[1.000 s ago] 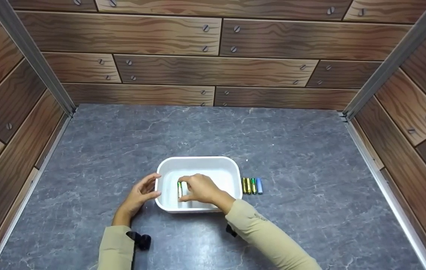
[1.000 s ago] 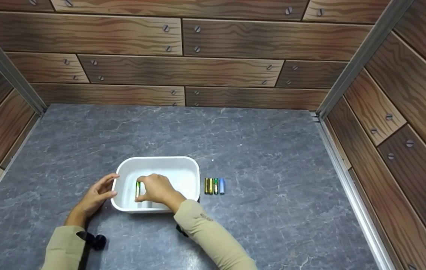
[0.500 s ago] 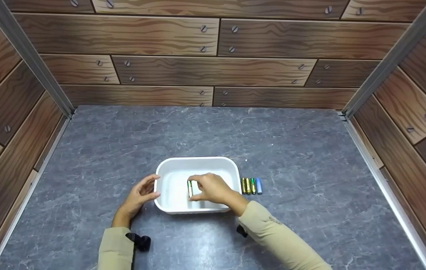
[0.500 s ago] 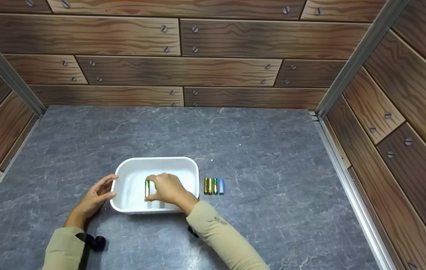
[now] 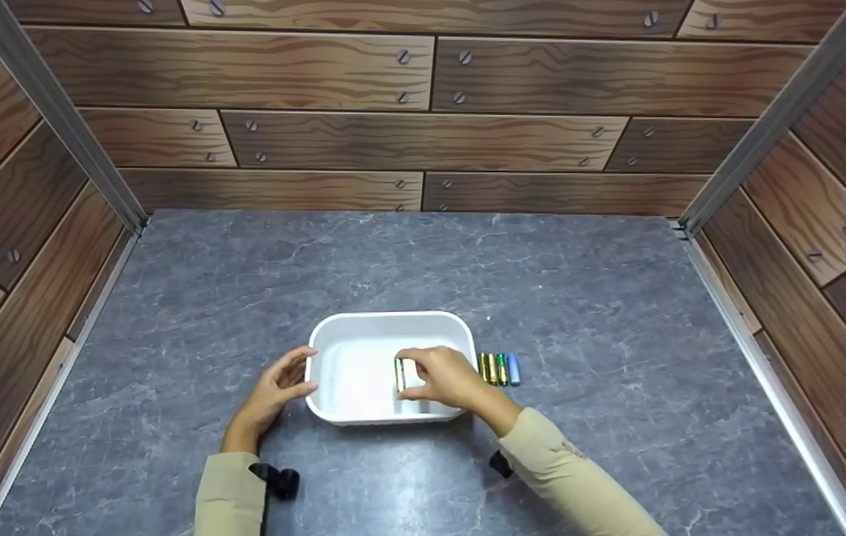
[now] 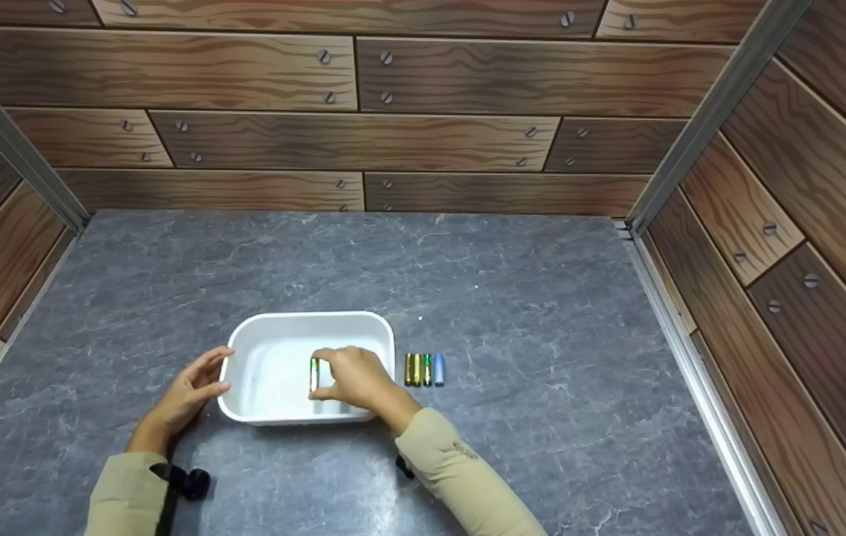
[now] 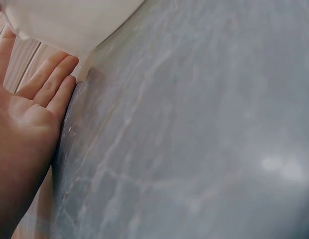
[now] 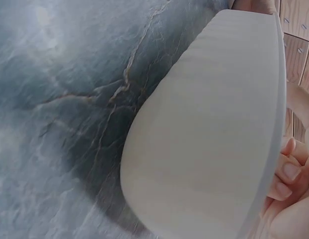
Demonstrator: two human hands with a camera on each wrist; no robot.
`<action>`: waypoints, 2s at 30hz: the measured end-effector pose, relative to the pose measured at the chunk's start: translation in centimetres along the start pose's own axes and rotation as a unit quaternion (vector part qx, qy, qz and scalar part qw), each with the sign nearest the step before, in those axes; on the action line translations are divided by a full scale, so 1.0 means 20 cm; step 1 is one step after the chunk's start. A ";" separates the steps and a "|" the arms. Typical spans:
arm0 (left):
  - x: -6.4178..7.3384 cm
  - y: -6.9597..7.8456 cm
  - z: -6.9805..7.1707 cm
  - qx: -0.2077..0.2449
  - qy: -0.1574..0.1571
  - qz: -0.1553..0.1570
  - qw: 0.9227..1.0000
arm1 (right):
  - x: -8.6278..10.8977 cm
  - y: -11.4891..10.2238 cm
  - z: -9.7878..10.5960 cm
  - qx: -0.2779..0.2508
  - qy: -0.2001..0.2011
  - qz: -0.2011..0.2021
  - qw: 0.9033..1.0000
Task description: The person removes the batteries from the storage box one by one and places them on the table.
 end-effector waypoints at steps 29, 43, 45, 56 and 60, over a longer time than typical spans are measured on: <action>-0.01 -0.01 0.01 0.005 -0.003 0.007 1.000 | 0.18 0.16 0.16 -0.072 0.045 -0.020 0.996; 0.00 0.00 0.00 0.000 -0.005 0.004 1.000 | 0.26 0.27 0.21 -0.153 0.079 -0.047 0.984; 0.00 0.00 0.01 0.002 -0.002 0.005 1.000 | 0.27 0.28 0.21 -0.164 0.081 -0.047 0.982; 0.00 -0.01 0.00 0.001 -0.005 0.006 1.000 | 0.34 0.37 0.25 -0.202 0.098 -0.042 0.974; 0.00 -0.01 0.00 0.000 -0.003 0.008 1.000 | 0.37 0.40 0.26 -0.214 0.097 -0.057 0.970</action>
Point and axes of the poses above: each hand's wrist, its own x-axis away from the middle knuckle, its own z-axis out of the back of the hand, y = z × x, the point moved 5 cm from there along -x, towards the middle knuckle, and after that the axes turned 8 degrees about z, right-handed, at the moved point
